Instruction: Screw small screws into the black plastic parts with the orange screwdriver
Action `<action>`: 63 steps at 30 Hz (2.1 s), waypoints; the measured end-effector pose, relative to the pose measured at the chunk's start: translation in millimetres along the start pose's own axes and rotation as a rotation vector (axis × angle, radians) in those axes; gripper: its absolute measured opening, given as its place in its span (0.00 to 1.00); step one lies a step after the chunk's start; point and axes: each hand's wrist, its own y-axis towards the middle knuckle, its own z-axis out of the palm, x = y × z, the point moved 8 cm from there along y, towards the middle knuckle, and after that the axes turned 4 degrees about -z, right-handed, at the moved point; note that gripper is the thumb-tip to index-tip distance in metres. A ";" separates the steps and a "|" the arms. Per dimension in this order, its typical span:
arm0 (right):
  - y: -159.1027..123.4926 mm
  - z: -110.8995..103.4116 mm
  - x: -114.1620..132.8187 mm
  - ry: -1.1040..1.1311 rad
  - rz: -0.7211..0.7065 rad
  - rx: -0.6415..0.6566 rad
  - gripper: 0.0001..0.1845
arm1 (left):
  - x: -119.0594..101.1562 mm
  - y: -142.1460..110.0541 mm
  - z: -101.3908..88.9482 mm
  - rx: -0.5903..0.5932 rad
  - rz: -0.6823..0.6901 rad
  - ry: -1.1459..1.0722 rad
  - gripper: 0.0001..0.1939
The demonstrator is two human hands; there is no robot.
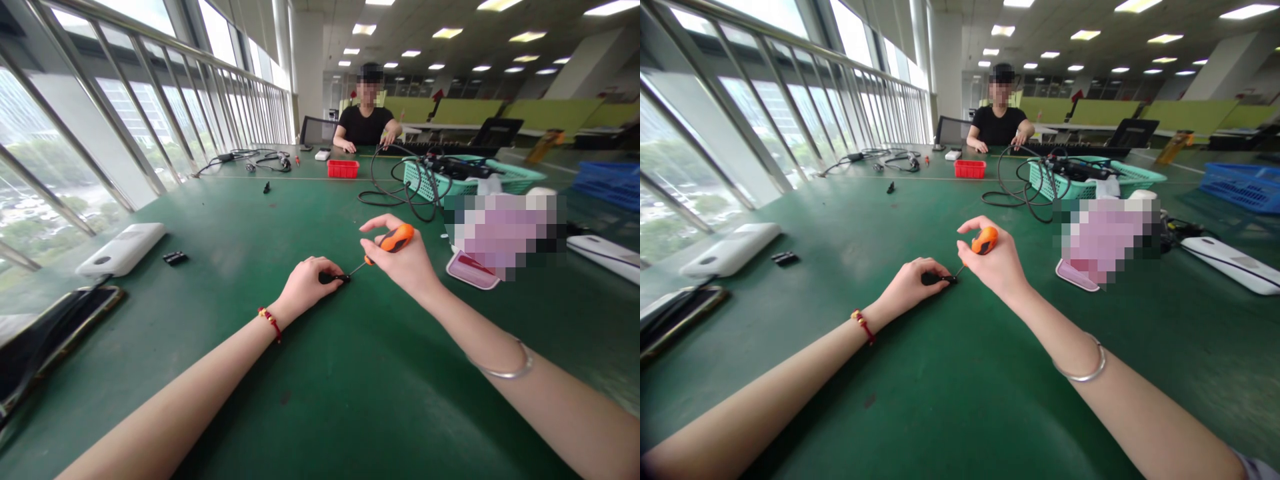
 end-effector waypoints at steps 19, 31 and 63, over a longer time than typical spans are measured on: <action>-2.0 -2.5 7.5 0.039 -0.115 -0.022 0.16 | -0.5 0.1 -0.5 0.000 -0.010 -0.008 0.07; 0.0 -5.9 3.7 -0.039 -0.060 -0.061 0.14 | 1.9 -0.4 0.0 -0.008 -0.010 -0.011 0.06; 4.2 11.1 9.2 -0.023 -0.030 0.017 0.11 | -2.6 -0.5 -2.2 -0.020 -0.001 0.022 0.06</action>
